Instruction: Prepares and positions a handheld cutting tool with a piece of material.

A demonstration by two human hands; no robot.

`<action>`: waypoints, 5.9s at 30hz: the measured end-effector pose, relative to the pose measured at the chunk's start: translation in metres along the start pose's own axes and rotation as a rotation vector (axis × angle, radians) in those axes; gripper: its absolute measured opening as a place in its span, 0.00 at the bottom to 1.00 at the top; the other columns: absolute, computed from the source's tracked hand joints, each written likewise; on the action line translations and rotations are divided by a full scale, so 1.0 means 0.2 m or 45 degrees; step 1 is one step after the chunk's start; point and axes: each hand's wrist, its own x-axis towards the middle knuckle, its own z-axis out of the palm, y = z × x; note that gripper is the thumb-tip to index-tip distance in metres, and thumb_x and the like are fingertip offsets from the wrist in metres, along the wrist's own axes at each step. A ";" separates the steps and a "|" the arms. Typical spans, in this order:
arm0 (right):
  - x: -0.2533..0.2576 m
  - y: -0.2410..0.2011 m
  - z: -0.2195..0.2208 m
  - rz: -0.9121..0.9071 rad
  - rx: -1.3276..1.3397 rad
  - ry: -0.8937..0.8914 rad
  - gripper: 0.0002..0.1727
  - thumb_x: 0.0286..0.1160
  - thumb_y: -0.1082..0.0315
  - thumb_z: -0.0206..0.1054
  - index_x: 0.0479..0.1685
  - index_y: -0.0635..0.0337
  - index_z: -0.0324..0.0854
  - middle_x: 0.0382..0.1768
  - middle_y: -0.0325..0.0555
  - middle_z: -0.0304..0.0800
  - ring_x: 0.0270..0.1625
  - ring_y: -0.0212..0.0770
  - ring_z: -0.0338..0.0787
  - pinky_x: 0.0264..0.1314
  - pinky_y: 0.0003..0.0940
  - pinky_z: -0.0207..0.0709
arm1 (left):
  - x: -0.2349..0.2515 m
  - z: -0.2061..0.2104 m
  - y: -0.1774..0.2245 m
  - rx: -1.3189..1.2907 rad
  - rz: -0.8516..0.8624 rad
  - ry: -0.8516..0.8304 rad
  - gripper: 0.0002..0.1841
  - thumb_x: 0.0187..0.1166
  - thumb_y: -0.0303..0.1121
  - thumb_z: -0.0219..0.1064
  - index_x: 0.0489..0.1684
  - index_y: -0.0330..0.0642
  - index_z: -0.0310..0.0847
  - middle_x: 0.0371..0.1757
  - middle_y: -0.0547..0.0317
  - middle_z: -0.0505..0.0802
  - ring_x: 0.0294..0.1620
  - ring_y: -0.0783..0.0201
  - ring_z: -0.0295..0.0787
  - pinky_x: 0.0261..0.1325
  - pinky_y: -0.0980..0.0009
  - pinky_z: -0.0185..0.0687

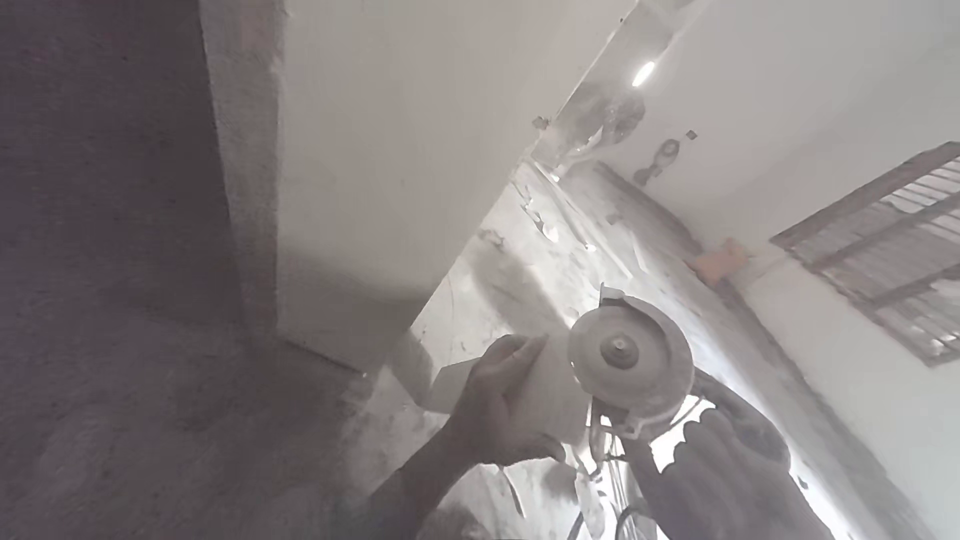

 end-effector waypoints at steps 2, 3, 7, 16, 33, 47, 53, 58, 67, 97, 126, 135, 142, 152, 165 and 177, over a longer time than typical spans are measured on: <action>0.00 -0.01 -0.03 0.000 -0.010 -0.081 0.14 0.81 0.63 0.57 0.48 0.53 0.90 0.18 0.29 0.77 0.16 0.26 0.74 0.20 0.23 0.69 | 0.01 0.01 0.00 0.008 -0.004 -0.005 0.61 0.46 0.79 0.75 0.76 0.35 0.79 0.66 0.47 0.89 0.68 0.62 0.85 0.70 0.65 0.84; -0.01 -0.01 -0.03 -0.008 -0.023 -0.089 0.15 0.82 0.63 0.57 0.52 0.54 0.89 0.18 0.30 0.78 0.17 0.26 0.75 0.20 0.22 0.70 | 0.01 0.01 0.00 0.008 0.002 -0.001 0.61 0.46 0.79 0.74 0.76 0.35 0.79 0.66 0.47 0.89 0.68 0.62 0.85 0.70 0.65 0.84; -0.02 -0.02 0.01 -0.014 -0.046 -0.013 0.09 0.80 0.66 0.56 0.47 0.52 0.82 0.16 0.28 0.70 0.15 0.25 0.72 0.18 0.22 0.69 | 0.03 0.01 -0.01 0.006 0.013 0.010 0.61 0.49 0.81 0.72 0.74 0.34 0.80 0.65 0.46 0.90 0.66 0.62 0.86 0.69 0.65 0.85; -0.05 -0.02 0.00 0.167 0.235 -0.025 0.08 0.79 0.65 0.60 0.35 0.56 0.82 0.17 0.35 0.75 0.19 0.35 0.81 0.25 0.33 0.78 | 0.04 0.01 -0.03 -0.034 0.006 0.028 0.59 0.51 0.79 0.73 0.76 0.35 0.79 0.65 0.48 0.89 0.65 0.63 0.86 0.68 0.66 0.86; -0.07 0.00 0.05 0.078 0.121 0.010 0.09 0.81 0.65 0.60 0.43 0.57 0.85 0.17 0.31 0.76 0.16 0.26 0.78 0.20 0.21 0.73 | 0.05 0.01 -0.03 -0.027 -0.024 0.064 0.58 0.51 0.78 0.74 0.76 0.37 0.79 0.65 0.48 0.89 0.65 0.63 0.86 0.68 0.65 0.86; -0.08 0.02 0.09 -0.078 0.024 0.220 0.09 0.76 0.66 0.60 0.39 0.56 0.86 0.14 0.30 0.76 0.13 0.24 0.75 0.14 0.18 0.68 | 0.00 0.01 0.01 -0.047 -0.056 -0.040 0.61 0.47 0.83 0.70 0.77 0.38 0.79 0.68 0.48 0.88 0.68 0.63 0.85 0.70 0.66 0.84; -0.07 -0.02 0.01 -0.028 0.106 0.122 0.10 0.78 0.66 0.61 0.28 0.54 0.82 0.13 0.31 0.70 0.14 0.28 0.74 0.20 0.25 0.73 | -0.02 0.02 0.02 -0.007 0.013 -0.072 0.61 0.49 0.83 0.69 0.77 0.37 0.79 0.66 0.46 0.89 0.67 0.62 0.85 0.70 0.66 0.83; -0.05 -0.01 -0.03 -0.140 -0.100 0.061 0.12 0.82 0.65 0.56 0.33 0.51 0.84 0.13 0.27 0.70 0.13 0.24 0.72 0.17 0.20 0.67 | -0.02 0.02 0.02 -0.033 -0.001 -0.102 0.62 0.48 0.84 0.68 0.78 0.39 0.78 0.68 0.48 0.88 0.68 0.62 0.85 0.70 0.65 0.84; -0.08 -0.03 0.03 0.007 -0.022 0.057 0.11 0.79 0.64 0.58 0.32 0.50 0.84 0.13 0.27 0.70 0.14 0.24 0.73 0.19 0.20 0.69 | 0.05 0.02 -0.02 0.048 -0.002 -0.021 0.59 0.55 0.81 0.68 0.76 0.35 0.78 0.66 0.47 0.89 0.66 0.64 0.86 0.69 0.66 0.84; -0.08 0.00 0.02 -0.009 0.047 0.126 0.09 0.82 0.64 0.60 0.36 0.55 0.83 0.17 0.33 0.73 0.16 0.29 0.76 0.19 0.25 0.73 | 0.04 0.03 -0.02 0.004 -0.053 -0.038 0.61 0.51 0.84 0.66 0.77 0.37 0.78 0.67 0.48 0.88 0.67 0.62 0.85 0.70 0.65 0.84; -0.02 -0.01 -0.10 -0.100 0.073 0.103 0.14 0.79 0.62 0.63 0.24 0.52 0.84 0.13 0.32 0.72 0.15 0.29 0.75 0.20 0.27 0.75 | 0.02 0.05 0.00 -0.049 -0.028 -0.097 0.59 0.55 0.83 0.65 0.75 0.36 0.80 0.69 0.48 0.88 0.67 0.62 0.86 0.68 0.64 0.87; -0.07 -0.04 -0.06 0.040 0.046 0.050 0.12 0.81 0.61 0.60 0.29 0.51 0.82 0.13 0.29 0.68 0.15 0.28 0.73 0.21 0.26 0.73 | 0.12 0.06 -0.07 0.072 0.012 -0.048 0.50 0.59 0.63 0.78 0.77 0.31 0.77 0.64 0.45 0.89 0.65 0.63 0.86 0.69 0.66 0.85; -0.11 -0.06 -0.06 0.027 0.059 0.066 0.08 0.81 0.63 0.61 0.38 0.53 0.83 0.17 0.32 0.74 0.17 0.30 0.77 0.21 0.27 0.75 | 0.14 0.08 -0.09 0.113 0.030 -0.024 0.50 0.64 0.72 0.70 0.76 0.34 0.78 0.62 0.47 0.91 0.62 0.63 0.88 0.65 0.65 0.87; -0.10 -0.01 -0.05 -0.038 0.046 0.165 0.07 0.78 0.63 0.64 0.35 0.52 0.84 0.15 0.32 0.72 0.14 0.30 0.74 0.19 0.29 0.74 | 0.09 0.04 -0.07 -0.008 0.017 -0.103 0.53 0.63 0.73 0.71 0.78 0.33 0.76 0.66 0.44 0.88 0.68 0.60 0.85 0.71 0.62 0.84; -0.05 0.01 -0.15 -0.123 0.044 0.116 0.11 0.80 0.62 0.62 0.27 0.50 0.81 0.13 0.31 0.69 0.13 0.29 0.73 0.17 0.27 0.74 | 0.06 0.05 -0.05 0.028 0.050 -0.170 0.56 0.62 0.80 0.62 0.78 0.34 0.76 0.70 0.44 0.87 0.70 0.60 0.85 0.72 0.62 0.84; -0.04 0.00 -0.17 -0.198 0.071 0.233 0.14 0.79 0.62 0.62 0.24 0.52 0.84 0.13 0.33 0.75 0.14 0.30 0.79 0.19 0.27 0.79 | 0.05 0.08 -0.02 0.046 0.091 -0.219 0.59 0.63 0.83 0.55 0.77 0.34 0.77 0.69 0.45 0.87 0.69 0.63 0.85 0.70 0.65 0.85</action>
